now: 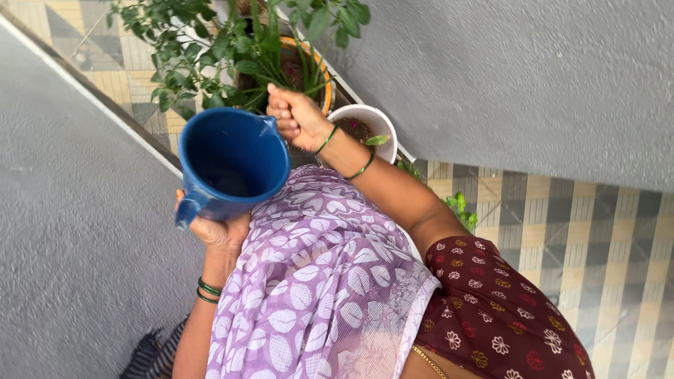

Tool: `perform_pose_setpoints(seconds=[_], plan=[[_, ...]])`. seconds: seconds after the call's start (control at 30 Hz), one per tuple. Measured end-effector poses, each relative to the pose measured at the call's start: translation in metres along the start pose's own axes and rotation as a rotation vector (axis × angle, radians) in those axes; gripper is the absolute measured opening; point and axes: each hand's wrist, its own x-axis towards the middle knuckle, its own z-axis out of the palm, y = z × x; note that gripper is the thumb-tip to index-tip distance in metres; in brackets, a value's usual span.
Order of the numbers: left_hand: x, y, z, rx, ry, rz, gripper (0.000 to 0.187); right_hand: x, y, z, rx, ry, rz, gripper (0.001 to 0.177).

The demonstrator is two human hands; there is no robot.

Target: The person pours water from a blue mug into the soil of several potted plants on a balcony.

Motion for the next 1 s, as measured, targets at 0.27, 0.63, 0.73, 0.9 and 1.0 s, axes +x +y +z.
perform_pose_setpoints(seconds=[0.27, 0.63, 0.73, 0.9, 1.0], plan=[[-0.016, -0.002, -0.019, -0.147, 0.119, 0.065, 0.082, 0.050, -0.064, 0.016, -0.976, 0.115, -0.227, 0.045], [-0.037, -0.006, -0.026, -0.208, 0.139, 0.095, 0.088, 0.034, -0.116, 0.021, -1.538, 0.113, -0.653, 0.044], [-0.033, -0.006, -0.027, -0.170, 0.139, 0.092, 0.090, 0.009, -0.117, 0.035, -1.661, 0.179, -0.726, 0.042], [-0.025, -0.006, -0.030, -0.174, 0.178, 0.040, 0.089, -0.025, -0.103, 0.044, -1.755, 0.288, -0.694, 0.031], [-0.017, -0.005, -0.027, -0.294, 0.074, 0.025, 0.085, -0.035, -0.092, 0.031, -1.770, 0.205, -0.844, 0.025]])
